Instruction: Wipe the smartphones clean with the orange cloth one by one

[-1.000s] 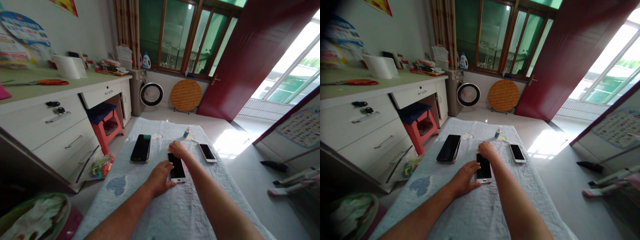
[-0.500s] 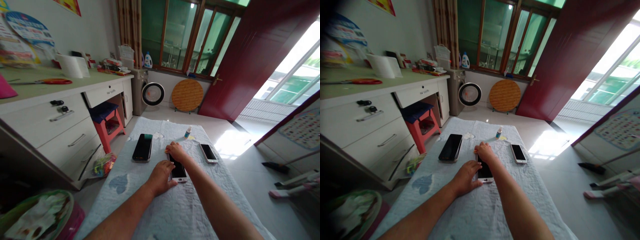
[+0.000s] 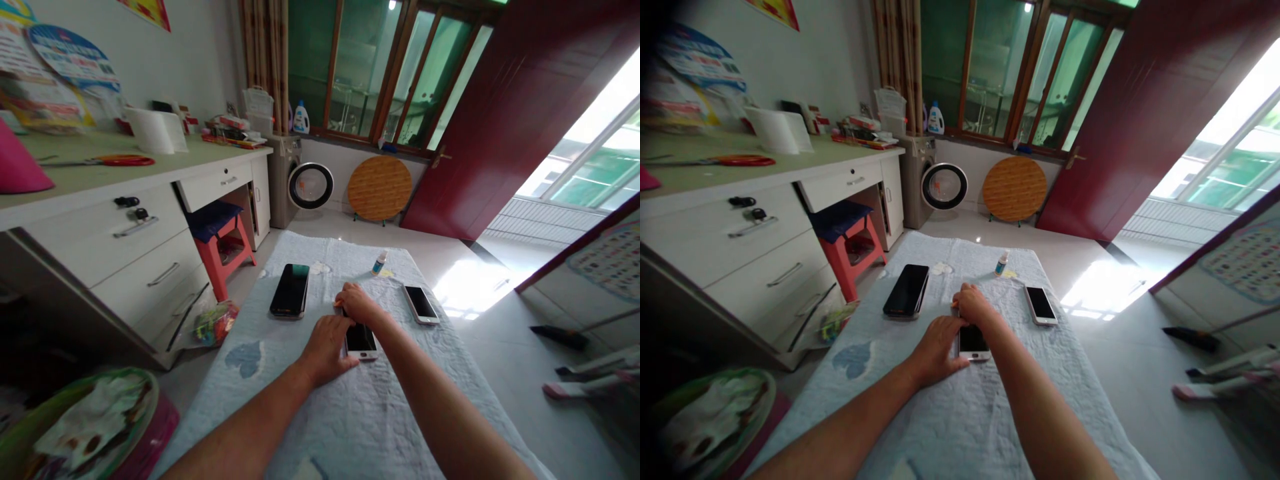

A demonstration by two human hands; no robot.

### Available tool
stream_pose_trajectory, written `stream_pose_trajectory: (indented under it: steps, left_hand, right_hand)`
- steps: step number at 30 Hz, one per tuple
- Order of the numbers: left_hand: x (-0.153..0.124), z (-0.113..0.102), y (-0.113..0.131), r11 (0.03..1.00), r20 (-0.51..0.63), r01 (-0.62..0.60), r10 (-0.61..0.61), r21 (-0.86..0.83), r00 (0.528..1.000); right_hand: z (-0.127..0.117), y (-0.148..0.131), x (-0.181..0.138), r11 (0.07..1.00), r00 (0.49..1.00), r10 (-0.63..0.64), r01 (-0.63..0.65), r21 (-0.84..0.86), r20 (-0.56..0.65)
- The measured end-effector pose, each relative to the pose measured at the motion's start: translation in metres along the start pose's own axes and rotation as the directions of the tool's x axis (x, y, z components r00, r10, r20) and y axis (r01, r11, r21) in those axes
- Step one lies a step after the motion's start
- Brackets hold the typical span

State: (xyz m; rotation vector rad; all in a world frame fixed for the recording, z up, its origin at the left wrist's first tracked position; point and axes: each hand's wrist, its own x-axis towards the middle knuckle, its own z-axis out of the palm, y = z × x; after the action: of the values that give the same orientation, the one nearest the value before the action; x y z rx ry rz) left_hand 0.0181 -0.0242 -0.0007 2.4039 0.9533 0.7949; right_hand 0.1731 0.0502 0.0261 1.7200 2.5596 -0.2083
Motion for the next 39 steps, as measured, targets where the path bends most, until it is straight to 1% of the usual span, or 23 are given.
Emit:
stream_pose_trajectory:
  steps: [3,5,8,12,15,19,22,24,27,31,33,36,39]
  left_hand:
    - [-0.001,0.006,0.002,0.997,-0.093,0.076,-0.074,0.021,0.993]
    - [-0.002,0.01,0.0,0.995,-0.146,0.098,-0.092,0.035,0.985]
    - [-0.002,0.014,-0.002,0.991,-0.155,0.116,-0.106,0.061,0.982]
    - [-0.002,0.012,-0.002,0.985,-0.08,0.154,-0.148,0.073,0.986]
    - [-0.001,0.008,0.0,0.986,-0.024,0.151,-0.15,0.067,0.988]
    - [0.0,0.007,-0.002,0.995,0.011,0.085,-0.085,0.054,0.996]
    - [0.003,0.006,-0.006,1.0,0.078,0.012,-0.014,0.021,0.997]
    - [0.004,0.005,-0.007,1.0,0.135,0.0,0.001,-0.01,0.991]
    - [0.006,0.0,-0.008,0.999,0.183,0.03,-0.023,-0.037,0.983]
    - [0.006,-0.005,-0.008,0.995,0.215,0.063,-0.045,-0.078,0.976]
    - [0.006,-0.005,-0.008,0.993,0.219,0.072,-0.05,-0.093,0.975]
    - [0.006,-0.003,-0.009,0.991,0.233,0.076,-0.049,-0.109,0.971]
    - [0.006,-0.003,-0.01,0.994,0.256,0.052,-0.027,-0.091,0.966]
  right_hand:
    - [-0.002,-0.002,-0.009,0.999,1.0,-0.027,0.028,0.027,-0.004]
    - [-0.002,-0.005,-0.016,0.999,0.999,-0.034,0.034,0.03,-0.007]
    - [0.002,-0.011,-0.028,0.999,1.0,-0.016,0.016,0.034,-0.021]
    - [0.011,-0.022,-0.044,0.998,0.998,0.018,-0.015,0.063,-0.054]
    - [0.015,-0.033,-0.058,0.994,0.996,0.068,-0.063,0.088,-0.054]
    - [0.015,-0.049,-0.079,0.991,0.991,0.111,-0.105,0.082,-0.081]
    - [0.014,-0.055,-0.089,0.992,0.993,0.093,-0.086,0.097,-0.078]
    - [0.015,-0.057,-0.093,0.99,0.995,0.069,-0.061,0.126,-0.067]
    - [0.017,-0.057,-0.096,0.984,0.997,0.061,-0.053,0.169,-0.043]
    - [0.01,-0.06,-0.101,0.979,0.998,0.059,-0.055,0.198,-0.012]
    - [0.003,-0.059,-0.105,0.975,0.999,0.031,-0.036,0.219,0.027]
    - [-0.007,-0.052,-0.112,0.957,0.998,0.003,-0.022,0.291,0.066]
    - [-0.011,-0.039,-0.116,0.933,0.997,0.061,-0.07,0.354,0.038]
